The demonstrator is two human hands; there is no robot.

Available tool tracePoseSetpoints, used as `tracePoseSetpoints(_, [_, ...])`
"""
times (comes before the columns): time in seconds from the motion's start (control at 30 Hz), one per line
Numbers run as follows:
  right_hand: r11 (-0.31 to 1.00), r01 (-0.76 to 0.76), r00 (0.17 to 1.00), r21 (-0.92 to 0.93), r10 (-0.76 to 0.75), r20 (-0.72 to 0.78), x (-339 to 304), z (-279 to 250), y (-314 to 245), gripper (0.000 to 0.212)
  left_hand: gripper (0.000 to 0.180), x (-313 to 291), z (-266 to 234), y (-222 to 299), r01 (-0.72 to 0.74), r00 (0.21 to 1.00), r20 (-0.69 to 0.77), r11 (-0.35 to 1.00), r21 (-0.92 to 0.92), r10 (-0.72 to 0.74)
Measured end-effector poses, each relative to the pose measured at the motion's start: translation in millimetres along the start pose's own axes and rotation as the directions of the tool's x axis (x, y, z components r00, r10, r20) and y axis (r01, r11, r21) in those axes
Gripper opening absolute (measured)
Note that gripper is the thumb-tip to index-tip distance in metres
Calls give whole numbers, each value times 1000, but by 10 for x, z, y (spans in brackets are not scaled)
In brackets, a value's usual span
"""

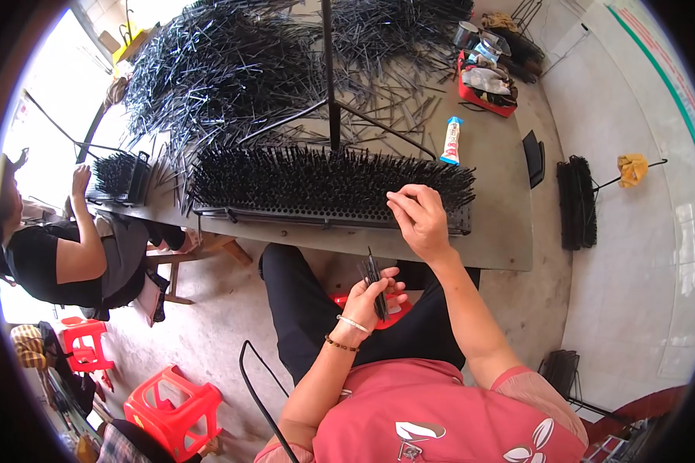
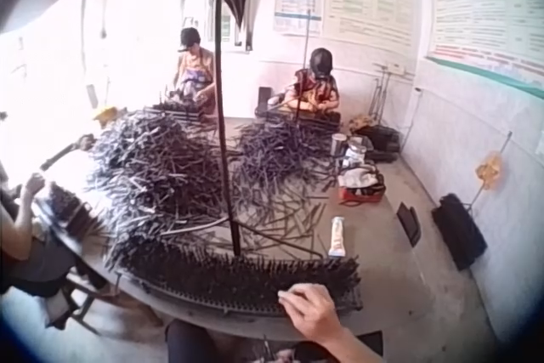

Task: Manually inserting bunches of black bristles into holes on a long base strip to assemble a brush.

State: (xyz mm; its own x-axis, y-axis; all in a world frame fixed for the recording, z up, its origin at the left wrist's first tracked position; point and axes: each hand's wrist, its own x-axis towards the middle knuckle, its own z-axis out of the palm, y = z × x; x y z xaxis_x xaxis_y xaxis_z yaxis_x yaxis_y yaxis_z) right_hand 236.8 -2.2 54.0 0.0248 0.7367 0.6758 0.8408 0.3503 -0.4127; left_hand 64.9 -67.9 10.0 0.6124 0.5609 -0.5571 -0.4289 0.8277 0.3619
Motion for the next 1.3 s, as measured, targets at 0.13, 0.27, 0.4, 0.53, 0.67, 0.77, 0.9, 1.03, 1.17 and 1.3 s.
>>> tracePoseSetpoints(0.13, [790,-523,832,321,389,396,-164,-141,-237,17,25,-20,-3,63,-9,994,107,997,-77,18])
tracePoseSetpoints(0.27, [531,-757,598,381,326,733,-442,-140,-184,20,23,-36,-4,68,-11,994,109,997,-73,19])
tracePoseSetpoints(0.4, [275,-914,387,299,368,845,-474,-211,-214,18,20,-14,-26,29,-6,994,107,998,-62,13])
tracePoseSetpoints(0.53, [327,-880,463,344,434,772,-493,-183,-158,17,19,25,-55,10,-35,996,83,998,-59,40])
tracePoseSetpoints(0.67, [373,-846,525,381,458,717,-469,-163,-179,16,18,68,-77,-31,-81,997,-6,996,-23,81])
tracePoseSetpoints(0.77, [390,-843,531,371,492,690,-517,-128,-170,15,14,82,-66,-26,-119,992,-56,992,-47,117])
tracePoseSetpoints(0.9, [352,-831,556,430,534,637,-492,-121,-182,14,15,80,-47,-18,-160,979,-132,986,-48,153])
tracePoseSetpoints(1.03, [394,-677,692,622,629,354,-226,-137,-251,17,13,115,-127,-23,-157,973,-181,984,-84,140])
tracePoseSetpoints(1.17, [831,-388,904,400,427,-10,26,-37,-218,19,16,84,-99,-31,-111,981,-167,992,-58,99])
tracePoseSetpoints(1.3, [905,-243,948,349,298,-114,81,166,-108,21,16,74,-61,-40,-80,987,-142,995,-56,72])
